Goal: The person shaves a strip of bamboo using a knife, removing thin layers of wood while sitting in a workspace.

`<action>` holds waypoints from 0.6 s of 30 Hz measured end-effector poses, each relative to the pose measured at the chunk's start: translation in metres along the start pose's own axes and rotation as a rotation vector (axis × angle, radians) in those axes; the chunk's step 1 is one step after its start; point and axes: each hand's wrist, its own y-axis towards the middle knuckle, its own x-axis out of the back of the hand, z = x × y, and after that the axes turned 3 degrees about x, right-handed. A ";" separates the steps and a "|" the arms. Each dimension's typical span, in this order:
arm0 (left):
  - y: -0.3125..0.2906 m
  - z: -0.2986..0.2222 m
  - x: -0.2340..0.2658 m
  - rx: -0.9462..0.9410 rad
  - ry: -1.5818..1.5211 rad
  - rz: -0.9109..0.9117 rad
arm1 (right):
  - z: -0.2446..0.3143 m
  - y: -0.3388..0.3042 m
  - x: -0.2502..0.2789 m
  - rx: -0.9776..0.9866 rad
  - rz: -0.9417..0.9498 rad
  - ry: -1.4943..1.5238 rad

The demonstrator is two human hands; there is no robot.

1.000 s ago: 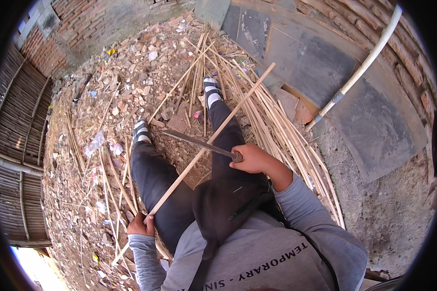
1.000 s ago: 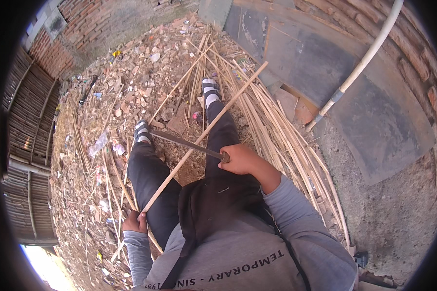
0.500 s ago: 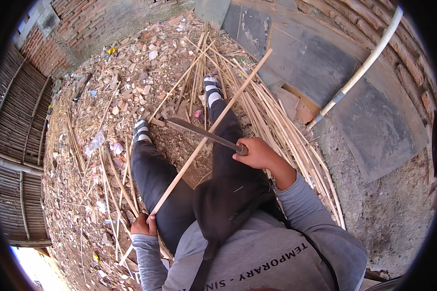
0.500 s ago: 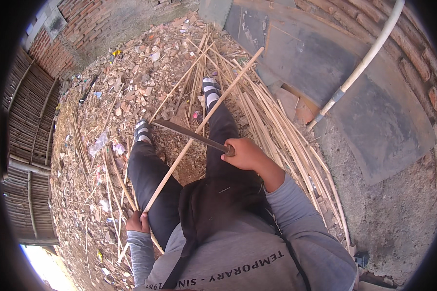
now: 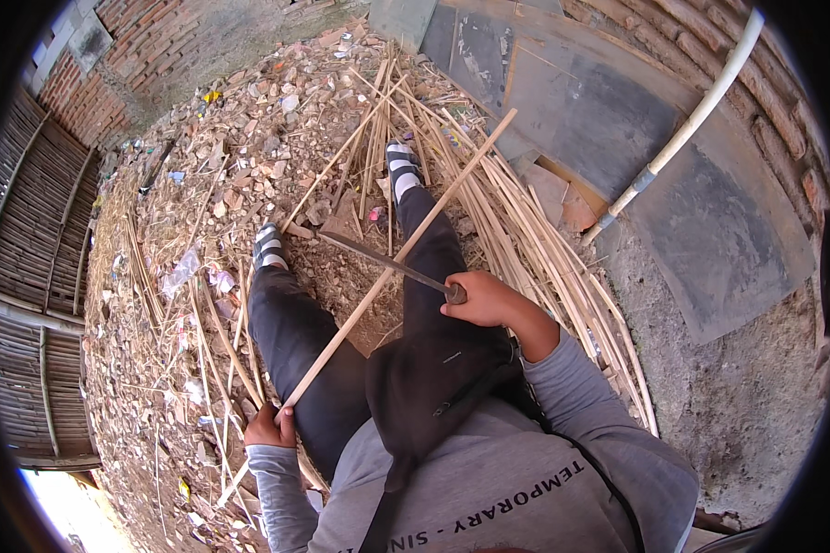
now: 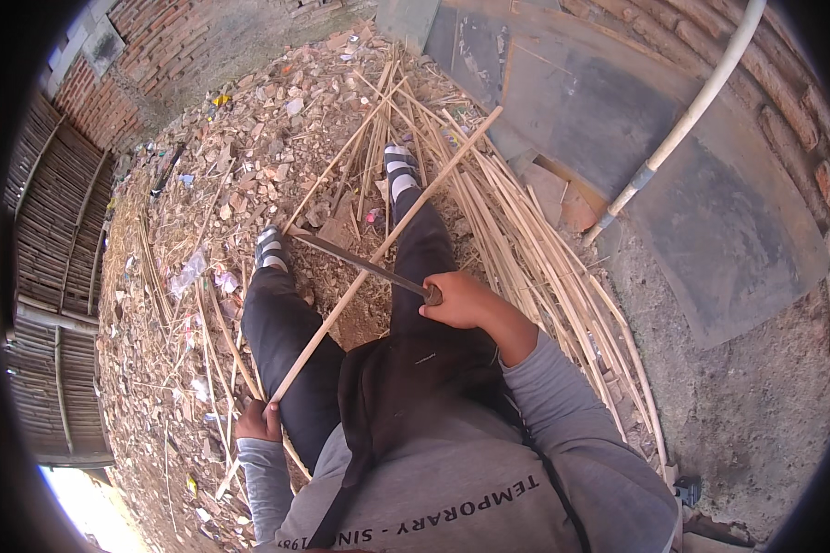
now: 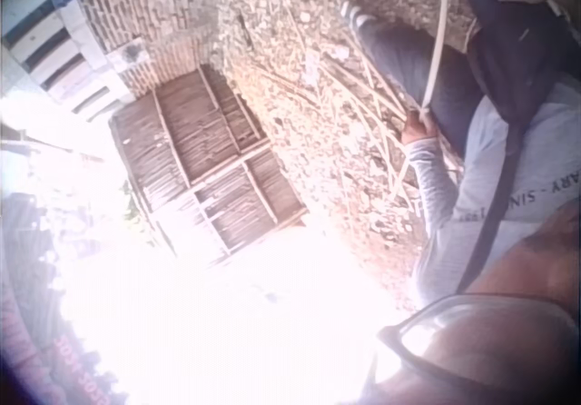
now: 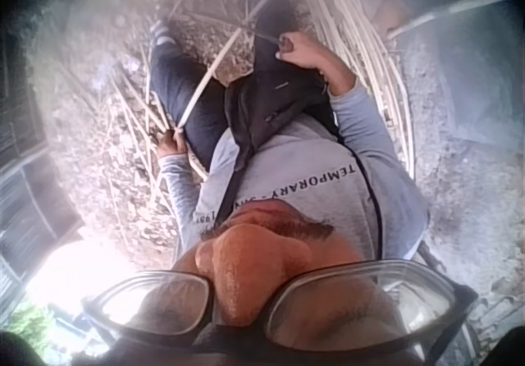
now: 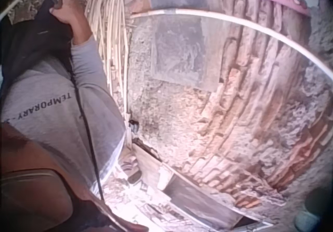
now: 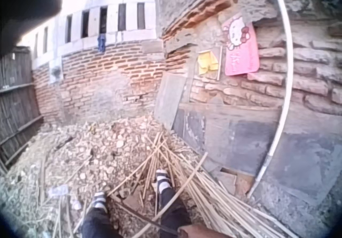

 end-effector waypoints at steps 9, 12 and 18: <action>0.002 -0.004 0.007 -0.001 0.010 0.027 | -0.003 -0.002 0.000 -0.022 0.026 -0.031; 0.001 -0.002 0.005 -0.019 0.012 0.013 | -0.006 -0.003 -0.002 -0.011 0.021 -0.021; 0.002 -0.001 0.005 -0.011 0.024 0.023 | 0.001 -0.002 -0.003 -0.013 0.159 -0.026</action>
